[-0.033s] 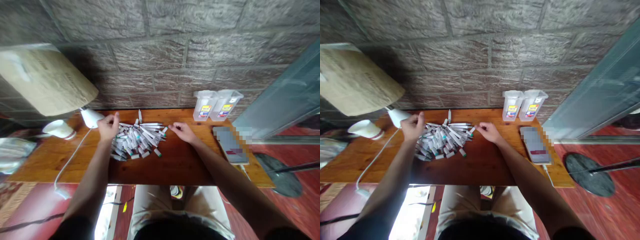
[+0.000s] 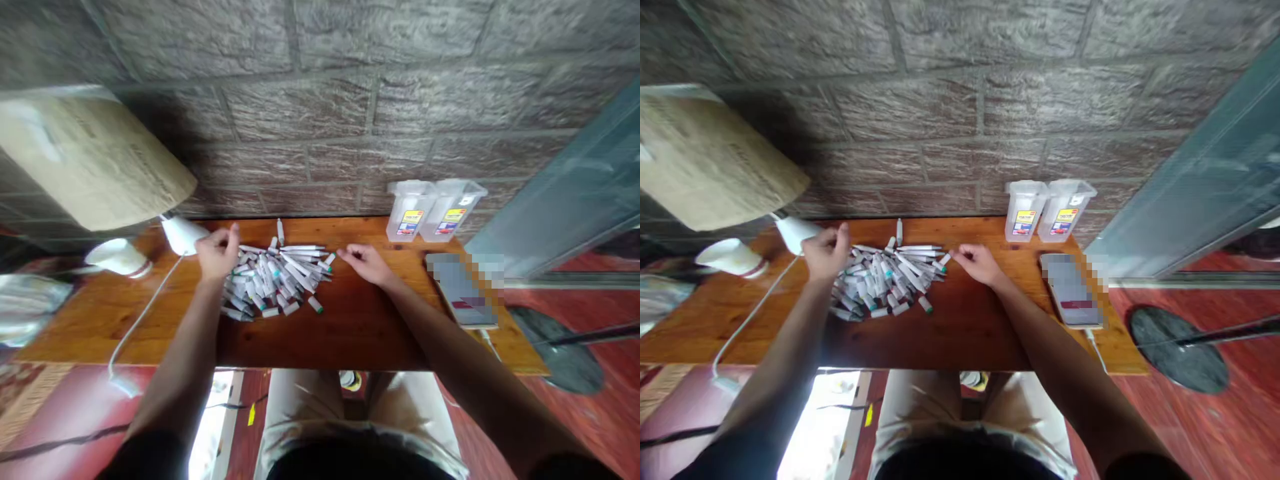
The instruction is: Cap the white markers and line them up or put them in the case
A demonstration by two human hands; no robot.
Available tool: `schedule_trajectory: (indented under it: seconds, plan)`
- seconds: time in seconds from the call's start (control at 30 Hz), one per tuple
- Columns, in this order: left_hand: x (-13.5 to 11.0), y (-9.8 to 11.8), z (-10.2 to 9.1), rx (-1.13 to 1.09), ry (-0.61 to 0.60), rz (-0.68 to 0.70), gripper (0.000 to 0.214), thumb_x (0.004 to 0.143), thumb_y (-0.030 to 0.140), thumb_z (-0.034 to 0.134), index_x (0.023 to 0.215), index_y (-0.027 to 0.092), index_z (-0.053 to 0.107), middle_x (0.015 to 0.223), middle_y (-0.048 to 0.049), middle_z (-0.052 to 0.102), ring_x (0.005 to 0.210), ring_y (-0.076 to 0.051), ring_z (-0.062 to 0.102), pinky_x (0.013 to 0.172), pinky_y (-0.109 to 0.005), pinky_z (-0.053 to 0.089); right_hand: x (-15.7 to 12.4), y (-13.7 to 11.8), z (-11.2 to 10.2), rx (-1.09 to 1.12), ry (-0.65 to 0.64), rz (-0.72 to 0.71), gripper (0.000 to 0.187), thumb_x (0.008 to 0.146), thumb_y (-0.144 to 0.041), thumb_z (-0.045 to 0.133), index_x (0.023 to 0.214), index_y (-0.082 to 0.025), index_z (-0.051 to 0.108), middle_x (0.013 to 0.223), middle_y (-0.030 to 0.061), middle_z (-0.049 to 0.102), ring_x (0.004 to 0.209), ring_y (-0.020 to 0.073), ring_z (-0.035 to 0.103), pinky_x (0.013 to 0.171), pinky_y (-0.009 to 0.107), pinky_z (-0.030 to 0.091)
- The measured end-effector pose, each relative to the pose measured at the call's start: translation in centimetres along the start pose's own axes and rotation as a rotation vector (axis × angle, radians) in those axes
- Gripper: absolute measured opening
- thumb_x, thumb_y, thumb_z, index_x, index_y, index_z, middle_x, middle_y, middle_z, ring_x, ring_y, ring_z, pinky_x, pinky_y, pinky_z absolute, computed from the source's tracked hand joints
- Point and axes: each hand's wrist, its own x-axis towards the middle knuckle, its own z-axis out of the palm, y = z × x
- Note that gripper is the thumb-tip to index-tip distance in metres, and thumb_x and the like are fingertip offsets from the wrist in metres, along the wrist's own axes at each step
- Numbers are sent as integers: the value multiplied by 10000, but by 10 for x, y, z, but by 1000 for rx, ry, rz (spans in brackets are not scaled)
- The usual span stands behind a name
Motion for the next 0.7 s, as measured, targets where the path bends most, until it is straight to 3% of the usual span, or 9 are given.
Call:
schedule_trajectory:
  seconds: [0.7]
  plan:
    - [-2, -8, 18, 35, -100, -7, 429, 920, 433, 586, 576, 176, 589, 483, 18, 512, 471, -99, 439, 520, -254, 338, 0, -4, 1, 13, -4, 27, 570, 883, -660, 547, 578, -222, 345, 598, -53, 316, 594, 105, 317, 578, 281, 283]
